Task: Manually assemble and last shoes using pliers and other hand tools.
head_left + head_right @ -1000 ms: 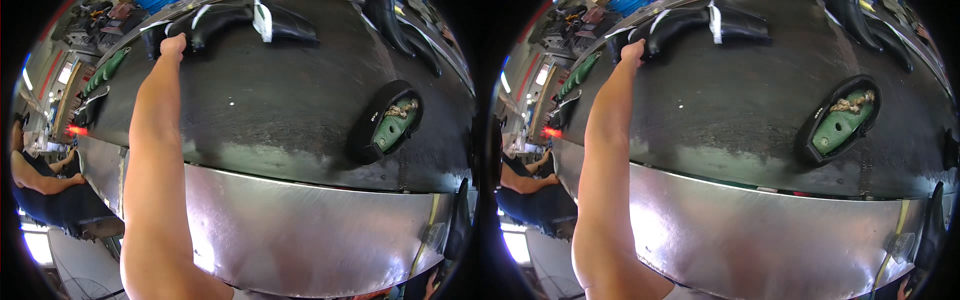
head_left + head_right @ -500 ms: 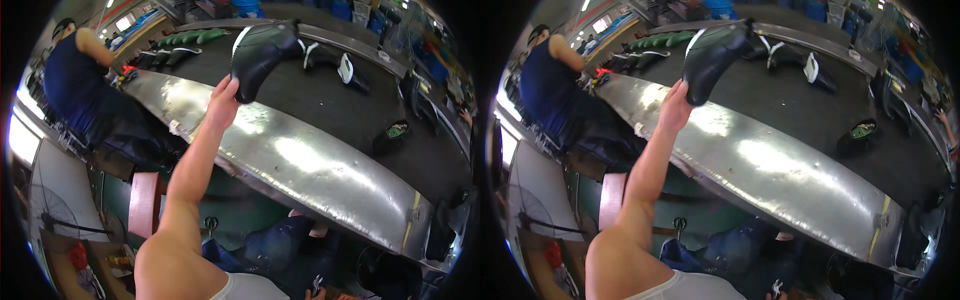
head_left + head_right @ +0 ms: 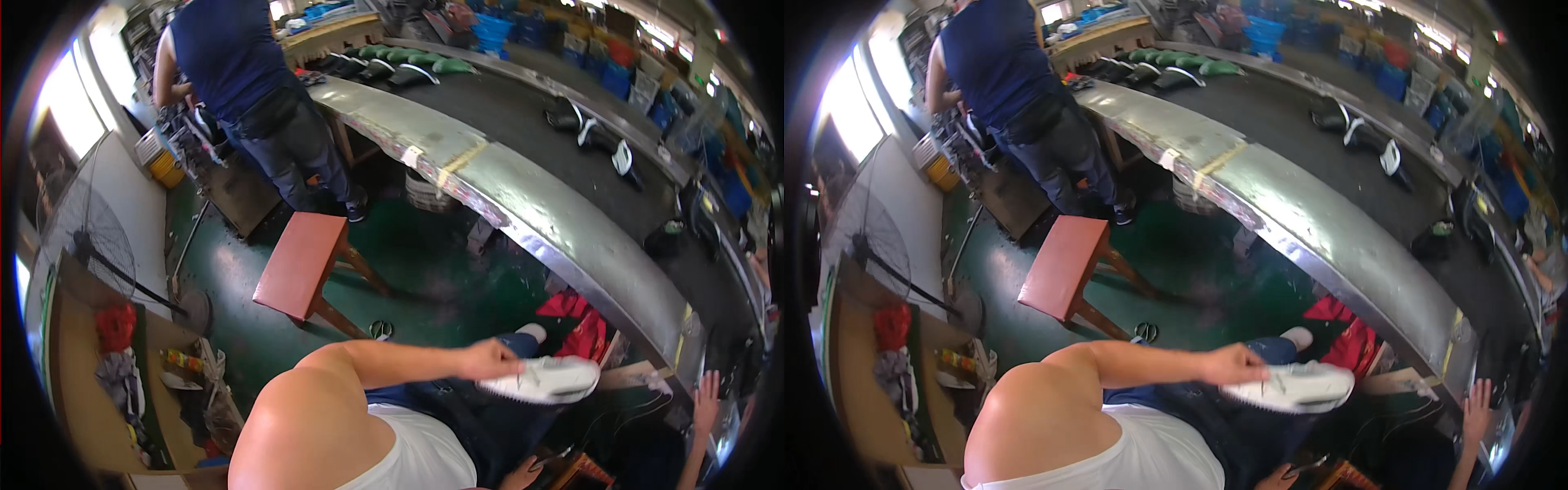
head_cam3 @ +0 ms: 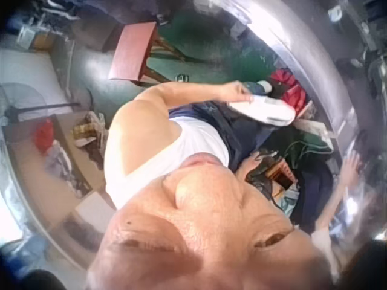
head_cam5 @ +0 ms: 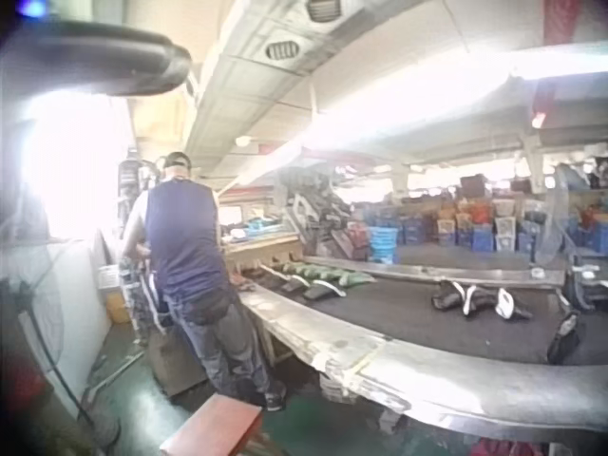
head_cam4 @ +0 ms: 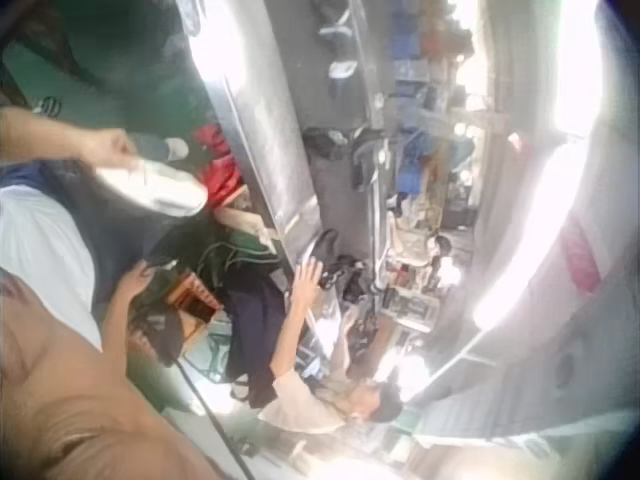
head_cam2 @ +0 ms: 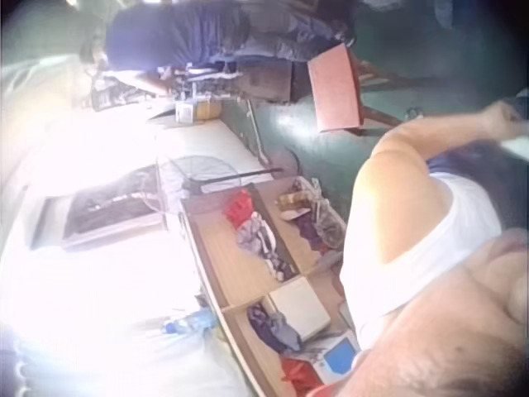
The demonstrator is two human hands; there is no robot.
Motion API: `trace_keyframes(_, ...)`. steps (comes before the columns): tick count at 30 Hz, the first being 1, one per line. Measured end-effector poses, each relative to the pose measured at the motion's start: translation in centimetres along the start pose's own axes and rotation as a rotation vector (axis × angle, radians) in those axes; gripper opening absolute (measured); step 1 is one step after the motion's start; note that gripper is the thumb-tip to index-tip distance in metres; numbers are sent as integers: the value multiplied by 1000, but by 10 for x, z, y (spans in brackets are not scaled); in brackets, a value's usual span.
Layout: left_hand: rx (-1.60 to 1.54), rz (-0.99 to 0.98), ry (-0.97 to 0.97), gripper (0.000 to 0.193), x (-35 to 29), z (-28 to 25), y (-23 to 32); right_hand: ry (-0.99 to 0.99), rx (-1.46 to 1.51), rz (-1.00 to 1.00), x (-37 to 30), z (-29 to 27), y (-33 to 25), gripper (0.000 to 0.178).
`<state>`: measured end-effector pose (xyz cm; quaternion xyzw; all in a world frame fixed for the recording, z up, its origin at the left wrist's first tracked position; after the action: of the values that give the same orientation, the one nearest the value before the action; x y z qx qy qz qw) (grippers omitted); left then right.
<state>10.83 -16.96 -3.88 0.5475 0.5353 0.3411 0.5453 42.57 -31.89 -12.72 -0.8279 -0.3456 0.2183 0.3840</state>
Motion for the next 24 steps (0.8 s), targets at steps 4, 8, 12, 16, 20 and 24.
trace_keyframes(4, 449, 283, -64, 63, -48, 53, -26, 13, 119, 126, 0, -16, -10, 41)
trace_keyframes(8, 733, 464, -293, 70, -70, 90, -29, -64, 36, 122, 26, -26, 2, 42)
trace_keyframes(12, 730, 503, -361, 95, -22, 149, 24, -42, 325, 171, 21, -35, 5, 45)
trace_keyframes(16, 866, 212, -621, 87, 18, 196, 26, -178, 337, 59, 27, -50, -5, 47)
trace_keyframes(20, 763, 176, -555, 63, 44, 218, 1, -267, 748, 425, 3, -56, 14, 22)
trace_keyframes(24, 323, 397, -578, 55, 92, 184, -26, -355, 428, 337, -6, -49, -4, 30)
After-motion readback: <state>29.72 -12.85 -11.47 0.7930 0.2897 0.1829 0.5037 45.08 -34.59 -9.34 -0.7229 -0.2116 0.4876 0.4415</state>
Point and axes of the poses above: each hand's wrist, its own x-axis towards the middle knuckle, its own z-axis out of the palm, y = z × x, the point moved 5 cm from there along x, towards the middle knuckle, and after that the axes turned 12 degrees about y, right-handed, at the moved point
